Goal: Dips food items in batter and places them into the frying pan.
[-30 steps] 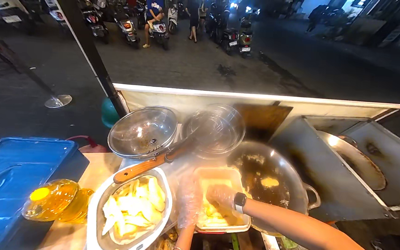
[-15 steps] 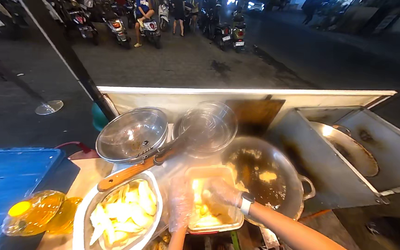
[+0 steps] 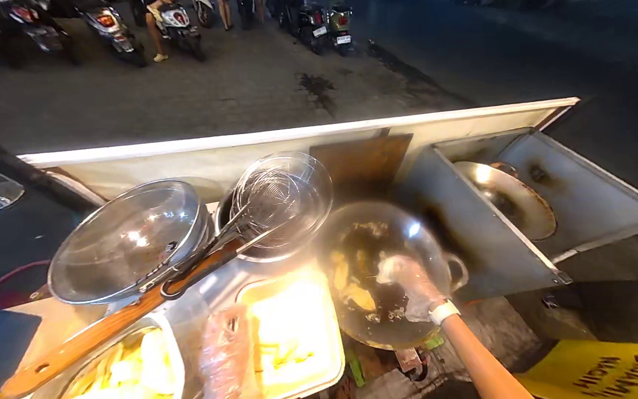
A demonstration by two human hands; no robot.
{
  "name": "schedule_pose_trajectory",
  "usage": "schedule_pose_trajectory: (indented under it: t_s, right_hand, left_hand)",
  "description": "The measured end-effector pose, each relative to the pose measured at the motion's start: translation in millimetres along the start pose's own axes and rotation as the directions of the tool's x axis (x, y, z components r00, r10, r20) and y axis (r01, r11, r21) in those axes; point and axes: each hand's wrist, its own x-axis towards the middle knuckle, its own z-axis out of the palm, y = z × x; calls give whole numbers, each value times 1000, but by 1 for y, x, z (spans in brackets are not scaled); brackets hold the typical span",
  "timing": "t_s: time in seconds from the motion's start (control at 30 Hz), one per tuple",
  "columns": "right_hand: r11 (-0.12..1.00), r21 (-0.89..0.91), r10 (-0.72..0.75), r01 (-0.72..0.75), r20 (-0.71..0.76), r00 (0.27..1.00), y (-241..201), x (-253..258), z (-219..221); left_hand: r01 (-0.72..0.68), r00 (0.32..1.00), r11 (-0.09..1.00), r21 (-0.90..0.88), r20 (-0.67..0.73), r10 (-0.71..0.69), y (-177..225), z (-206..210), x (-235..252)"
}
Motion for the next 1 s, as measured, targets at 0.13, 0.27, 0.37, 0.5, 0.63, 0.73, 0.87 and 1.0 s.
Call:
schedule_pose_trajectory:
  t_s: [0.13,0.27,0.37,0.5,0.63,0.73,0.87,1.0]
  right_hand:
    - [936,-251,229,-247,-101,968,79,40,10]
    - [878,-381,289,-290,-60,955,123,60,23]
    - [781,-544,330,-308,-60,942,133,69,32]
    - [766,-516,331,-384,-195,923,133,70,29]
    - [817,-424,298,-391,-269,916,123,67,25]
    - [866,-345,260,-361,-306,916,95,49,19]
    - [898,-436,-37,-60,-211,977,42,-6,2]
    - [921,346,-69,180,-311,948,-57,-83,23]
  left_hand:
    - [2,1000,1000,-4,-13,-2,-1,-1,-1]
    - [30,999,999,13,-24,-30,1,-1,-1]
    - [46,999,999,18,-25,-46,-4,0,0]
    - [45,999,999,14,-22,-44,-4,-1,0]
    - [58,998,998,4,-28,-58,-2,-2,1]
    - [61,998,998,24,-14,-60,-2,-1,3]
    - [80,996,997,19,27,-81,-1,-5,4]
    - [-33,999,996,-88,-23,31,28,-35,-9]
